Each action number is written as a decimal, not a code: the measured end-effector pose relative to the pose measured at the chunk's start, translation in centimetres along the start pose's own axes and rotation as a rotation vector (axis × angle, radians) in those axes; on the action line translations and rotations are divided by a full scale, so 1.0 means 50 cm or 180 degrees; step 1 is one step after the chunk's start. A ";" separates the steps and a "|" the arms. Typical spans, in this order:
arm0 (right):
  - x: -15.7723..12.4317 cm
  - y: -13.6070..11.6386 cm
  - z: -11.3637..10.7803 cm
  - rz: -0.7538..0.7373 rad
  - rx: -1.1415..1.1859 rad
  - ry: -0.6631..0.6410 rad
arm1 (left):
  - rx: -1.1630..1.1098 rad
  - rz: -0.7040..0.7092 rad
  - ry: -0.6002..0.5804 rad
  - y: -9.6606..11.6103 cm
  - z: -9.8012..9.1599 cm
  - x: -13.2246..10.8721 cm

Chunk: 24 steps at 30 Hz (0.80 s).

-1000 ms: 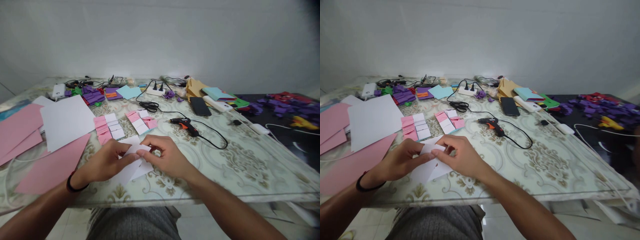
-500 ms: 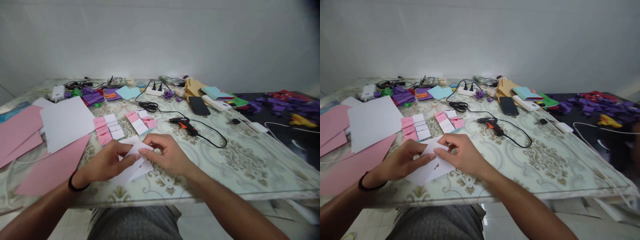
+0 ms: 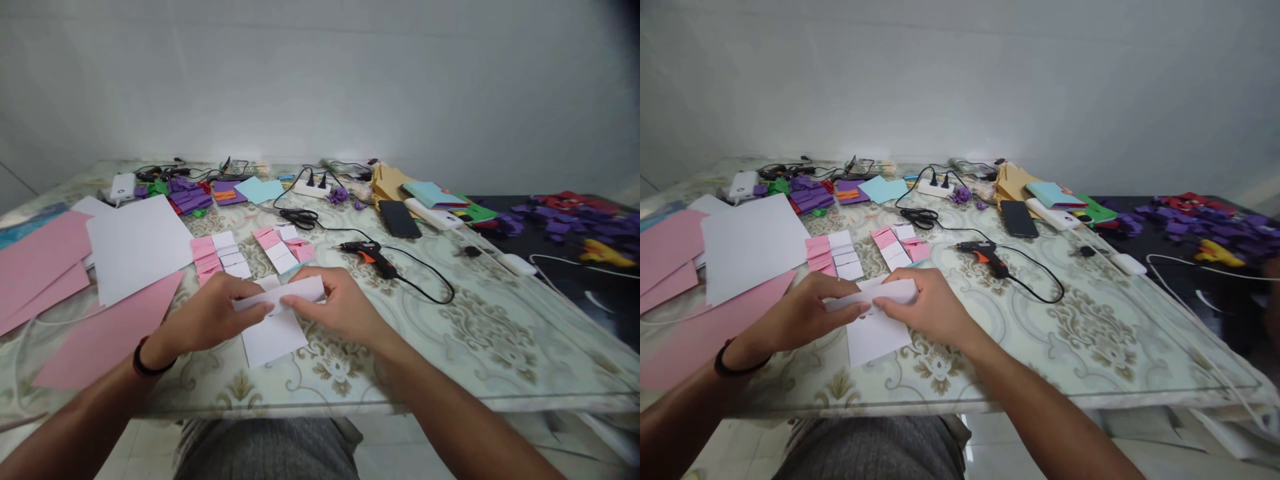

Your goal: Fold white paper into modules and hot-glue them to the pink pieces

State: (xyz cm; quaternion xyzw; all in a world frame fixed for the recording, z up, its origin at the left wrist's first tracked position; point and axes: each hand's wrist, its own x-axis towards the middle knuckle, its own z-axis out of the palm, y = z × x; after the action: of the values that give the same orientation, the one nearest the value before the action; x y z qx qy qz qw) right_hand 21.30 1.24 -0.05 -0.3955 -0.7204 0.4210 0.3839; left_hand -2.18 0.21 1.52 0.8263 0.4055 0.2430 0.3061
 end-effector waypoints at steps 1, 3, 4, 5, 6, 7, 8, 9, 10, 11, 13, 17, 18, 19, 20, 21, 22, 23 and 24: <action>-0.001 -0.001 0.003 -0.0015 -0.0085 -0.0022 | 0.0055 0.0111 0.0046 0.001 0.005 0.000; -0.002 -0.003 0.008 -0.0109 -0.0156 -0.0034 | 0.0101 0.0303 0.0141 0.004 0.013 -0.001; -0.002 -0.003 0.009 -0.0186 -0.0159 -0.0039 | 0.0105 0.0387 0.0199 0.005 0.016 -0.001; -0.003 -0.004 0.010 -0.0273 -0.0145 -0.0044 | 0.0100 0.0464 0.0271 0.006 0.018 -0.001; -0.003 -0.004 0.010 -0.0357 -0.0127 -0.0047 | 0.0088 0.0530 0.0353 0.008 0.020 -0.002; -0.003 -0.004 0.010 -0.0427 -0.0117 -0.0047 | 0.0076 0.0594 0.0430 0.009 0.022 -0.002; -0.003 -0.004 0.009 -0.0487 -0.0115 -0.0042 | 0.0080 0.0648 0.0477 0.010 0.023 -0.003; -0.004 -0.004 0.009 -0.0545 -0.0126 -0.0036 | 0.0101 0.0709 0.0507 0.011 0.023 -0.003; -0.004 -0.003 0.009 -0.0601 -0.0153 -0.0028 | 0.0136 0.0765 0.0510 0.012 0.023 -0.004; -0.005 -0.003 0.008 -0.0653 -0.0192 -0.0033 | 0.0181 0.0815 0.0497 0.013 0.022 -0.004; -0.005 -0.003 0.006 -0.0763 -0.0250 -0.0031 | 0.0252 0.0876 0.0444 0.016 0.018 -0.005; -0.004 -0.004 -0.009 -0.0824 -0.0234 0.0007 | 0.0242 0.0866 0.0357 0.020 0.001 -0.007; -0.003 -0.004 -0.015 -0.0826 -0.0235 0.0033 | 0.0253 0.0864 0.0363 0.020 -0.003 -0.008; -0.001 -0.004 -0.022 -0.0836 -0.0243 0.0066 | 0.0278 0.0876 0.0384 0.020 -0.007 -0.008; 0.000 -0.003 -0.029 -0.0851 -0.0257 0.0122 | 0.0316 0.0901 0.0418 0.018 -0.011 -0.008; 0.002 -0.002 -0.037 -0.0862 -0.0259 0.0208 | 0.0380 0.0944 0.0478 0.016 -0.014 -0.008; 0.004 0.000 -0.045 -0.0862 -0.0225 0.0323 | 0.0471 0.0985 0.0573 0.014 -0.015 -0.008; 0.006 0.003 -0.054 -0.0859 -0.0131 0.0489 | 0.0577 0.1027 0.0711 0.011 -0.017 -0.007; 0.008 0.006 -0.061 -0.0867 0.0036 0.0705 | 0.0692 0.1089 0.0883 0.008 -0.017 -0.007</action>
State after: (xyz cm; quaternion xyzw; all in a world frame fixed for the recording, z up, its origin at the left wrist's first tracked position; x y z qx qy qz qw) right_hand 23.91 2.62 0.85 -0.3361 -0.7182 0.3231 0.5166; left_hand -2.72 0.01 2.34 0.8698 0.3216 0.3574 0.1112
